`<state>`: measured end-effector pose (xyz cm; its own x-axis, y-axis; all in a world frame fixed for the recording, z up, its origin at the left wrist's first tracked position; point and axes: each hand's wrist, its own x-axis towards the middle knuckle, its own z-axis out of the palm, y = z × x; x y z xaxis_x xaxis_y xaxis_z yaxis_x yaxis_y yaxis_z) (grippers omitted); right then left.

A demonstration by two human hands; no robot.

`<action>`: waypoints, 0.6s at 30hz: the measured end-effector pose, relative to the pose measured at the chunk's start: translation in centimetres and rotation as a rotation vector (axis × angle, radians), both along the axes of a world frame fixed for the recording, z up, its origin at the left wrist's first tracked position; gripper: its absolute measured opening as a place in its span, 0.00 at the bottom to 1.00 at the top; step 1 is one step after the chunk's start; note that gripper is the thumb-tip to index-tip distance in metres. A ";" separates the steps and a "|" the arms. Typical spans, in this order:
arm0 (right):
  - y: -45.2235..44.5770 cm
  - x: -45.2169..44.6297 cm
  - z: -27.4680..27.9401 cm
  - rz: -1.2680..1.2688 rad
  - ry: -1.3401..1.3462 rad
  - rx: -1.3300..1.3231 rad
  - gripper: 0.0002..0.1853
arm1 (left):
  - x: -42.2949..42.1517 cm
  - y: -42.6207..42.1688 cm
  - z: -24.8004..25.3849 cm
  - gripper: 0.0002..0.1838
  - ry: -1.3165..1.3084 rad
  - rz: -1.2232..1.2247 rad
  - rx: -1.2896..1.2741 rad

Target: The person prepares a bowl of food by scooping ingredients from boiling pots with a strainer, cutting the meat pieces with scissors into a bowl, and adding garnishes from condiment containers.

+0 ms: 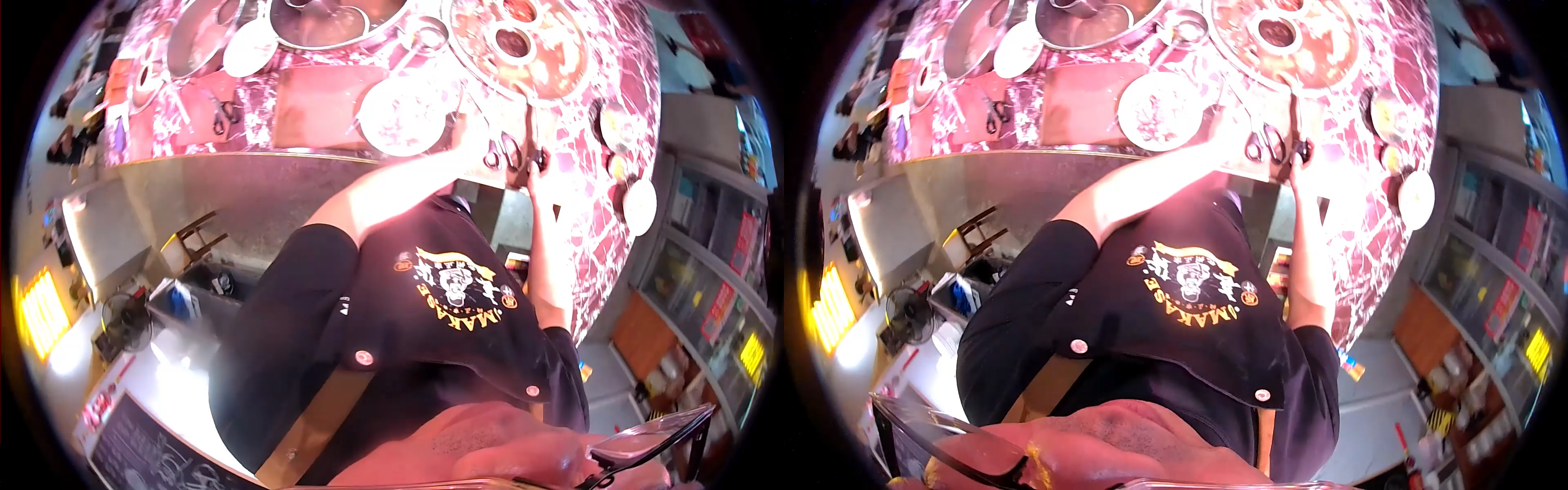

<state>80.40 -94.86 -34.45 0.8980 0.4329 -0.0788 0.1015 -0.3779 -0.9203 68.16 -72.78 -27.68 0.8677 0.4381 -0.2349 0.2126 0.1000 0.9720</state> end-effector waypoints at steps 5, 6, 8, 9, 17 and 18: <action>2.4 2.1 2.5 0.137 -0.532 -0.237 0.25 | -4.0 -0.3 0.7 0.12 0.050 -0.125 0.235; 3.0 2.0 4.3 0.173 -0.554 -0.282 0.25 | -6.1 0.6 1.7 0.13 0.148 -0.318 0.117; 3.0 2.8 2.9 0.218 -0.548 -0.312 0.25 | -10.4 3.4 1.3 0.13 0.270 -0.529 -0.184; 3.5 1.9 6.3 0.243 -0.539 -0.423 0.25 | -13.1 4.8 3.1 0.12 0.244 -0.474 -0.057; 3.3 3.2 5.7 0.348 -0.544 -0.252 0.21 | -20.1 7.6 0.3 0.17 0.049 0.195 -0.947; 2.7 3.6 5.8 0.356 -0.561 -0.256 0.21 | -19.8 7.9 -0.3 0.18 0.091 0.269 -0.920</action>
